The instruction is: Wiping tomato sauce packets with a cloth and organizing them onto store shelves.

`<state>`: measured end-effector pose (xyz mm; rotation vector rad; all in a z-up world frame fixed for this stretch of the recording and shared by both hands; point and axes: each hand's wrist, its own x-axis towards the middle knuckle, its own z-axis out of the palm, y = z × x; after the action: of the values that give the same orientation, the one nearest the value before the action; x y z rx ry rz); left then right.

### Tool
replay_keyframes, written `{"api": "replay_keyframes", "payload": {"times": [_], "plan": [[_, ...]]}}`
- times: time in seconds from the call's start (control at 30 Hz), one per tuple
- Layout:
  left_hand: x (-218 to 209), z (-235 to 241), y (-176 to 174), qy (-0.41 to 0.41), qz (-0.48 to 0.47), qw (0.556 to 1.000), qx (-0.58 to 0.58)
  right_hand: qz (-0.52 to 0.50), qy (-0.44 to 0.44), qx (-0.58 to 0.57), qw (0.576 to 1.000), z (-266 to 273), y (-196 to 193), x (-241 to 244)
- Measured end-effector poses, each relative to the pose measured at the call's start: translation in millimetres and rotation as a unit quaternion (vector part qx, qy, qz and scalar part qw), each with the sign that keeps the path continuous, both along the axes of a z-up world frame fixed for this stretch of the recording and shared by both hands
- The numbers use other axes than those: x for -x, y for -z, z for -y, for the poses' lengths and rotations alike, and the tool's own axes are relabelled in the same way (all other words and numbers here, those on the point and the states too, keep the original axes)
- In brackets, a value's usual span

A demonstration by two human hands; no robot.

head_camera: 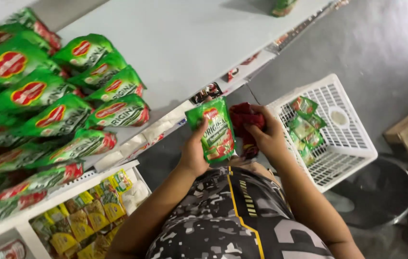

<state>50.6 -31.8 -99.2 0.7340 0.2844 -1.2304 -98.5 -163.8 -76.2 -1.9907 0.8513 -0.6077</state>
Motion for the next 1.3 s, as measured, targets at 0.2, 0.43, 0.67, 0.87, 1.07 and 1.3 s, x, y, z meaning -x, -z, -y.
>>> {"api": "replay_keyframes", "payload": {"times": [0.2, 0.43, 0.67, 0.87, 1.07, 1.3], "plan": [[-1, -1, -61, 0.145, 0.215, 0.952, 0.163, 0.110, 0.151, -0.395, 0.899, -38, 29, -6], [1, 2, -30, 0.162, 0.467, 0.865, -0.085, 0.142, 0.172, -0.496, 0.839, -60, 28, 18], [-3, 6, -37, 0.191, 0.343, 0.920, 0.001, 0.125, 0.145, -0.129, 0.973, -79, 1, 5], [-14, -4, -22, 0.142, -0.213, 0.936, 0.242, 0.051, -0.107, 0.277, 0.954, -83, -31, -8], [14, -20, -56, 0.072, 0.030, 0.969, 0.233, -0.031, -0.021, 0.283, 0.958, -61, -12, -19], [-36, -23, -11, 0.092, -0.144, 0.926, 0.337, 0.110, -0.217, 0.256, 0.936, -72, -51, -19]]}}
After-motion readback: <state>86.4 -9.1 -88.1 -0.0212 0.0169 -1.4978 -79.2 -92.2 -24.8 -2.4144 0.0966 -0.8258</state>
